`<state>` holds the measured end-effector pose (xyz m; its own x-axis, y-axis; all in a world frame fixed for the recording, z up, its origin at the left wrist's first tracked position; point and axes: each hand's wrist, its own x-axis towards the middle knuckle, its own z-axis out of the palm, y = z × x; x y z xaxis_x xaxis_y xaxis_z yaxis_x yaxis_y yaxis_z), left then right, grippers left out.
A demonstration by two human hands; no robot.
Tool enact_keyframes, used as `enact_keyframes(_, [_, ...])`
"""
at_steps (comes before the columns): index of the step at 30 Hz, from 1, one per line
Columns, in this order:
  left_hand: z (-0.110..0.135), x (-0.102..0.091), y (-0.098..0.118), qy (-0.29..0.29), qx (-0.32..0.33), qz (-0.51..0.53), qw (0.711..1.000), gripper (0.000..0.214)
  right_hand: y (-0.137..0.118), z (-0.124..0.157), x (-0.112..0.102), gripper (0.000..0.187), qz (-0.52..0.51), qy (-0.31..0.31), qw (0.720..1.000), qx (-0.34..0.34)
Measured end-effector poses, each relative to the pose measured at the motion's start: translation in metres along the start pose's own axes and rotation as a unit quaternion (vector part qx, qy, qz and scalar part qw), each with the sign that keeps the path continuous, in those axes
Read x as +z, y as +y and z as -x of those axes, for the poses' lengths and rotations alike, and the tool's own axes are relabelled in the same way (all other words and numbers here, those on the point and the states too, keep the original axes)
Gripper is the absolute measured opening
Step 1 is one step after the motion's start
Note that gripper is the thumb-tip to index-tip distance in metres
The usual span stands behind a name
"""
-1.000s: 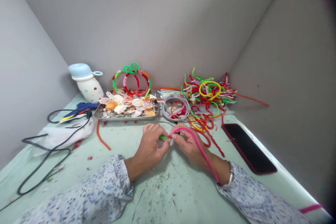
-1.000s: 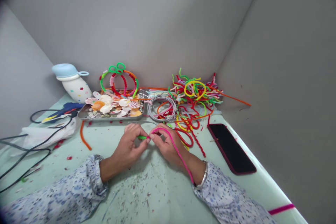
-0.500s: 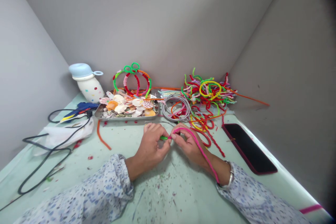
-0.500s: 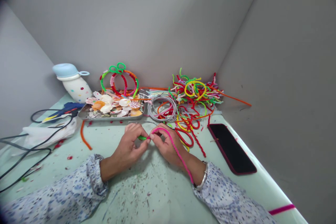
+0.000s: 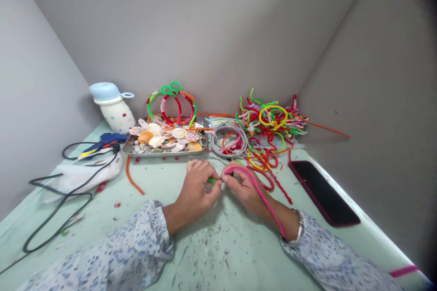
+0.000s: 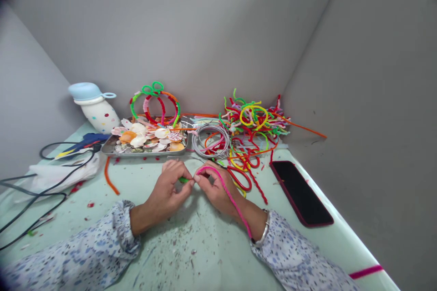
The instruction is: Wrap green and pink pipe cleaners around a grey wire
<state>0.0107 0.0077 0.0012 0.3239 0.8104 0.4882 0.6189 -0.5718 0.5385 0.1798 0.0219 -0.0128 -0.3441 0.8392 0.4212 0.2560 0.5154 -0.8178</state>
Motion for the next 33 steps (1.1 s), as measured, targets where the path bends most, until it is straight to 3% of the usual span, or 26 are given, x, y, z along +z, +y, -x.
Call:
enact_keyframes(14, [0.002,-0.002,-0.002,-0.02,0.006,0.032,0.999,0.009,0.012,-0.001,0.002,0.01,-0.049,0.048,0.997,0.019])
enact_keyframes(25, [0.002,-0.002,-0.001,-0.016,0.013,0.023,1.0,0.008,0.011,-0.002,0.001,0.012,-0.069,0.036,0.996,0.039])
enact_keyframes(33, [0.004,0.001,-0.002,-0.002,0.013,0.009,1.0,0.007,0.005,-0.002,-0.003,0.015,-0.026,0.009,0.999,0.041])
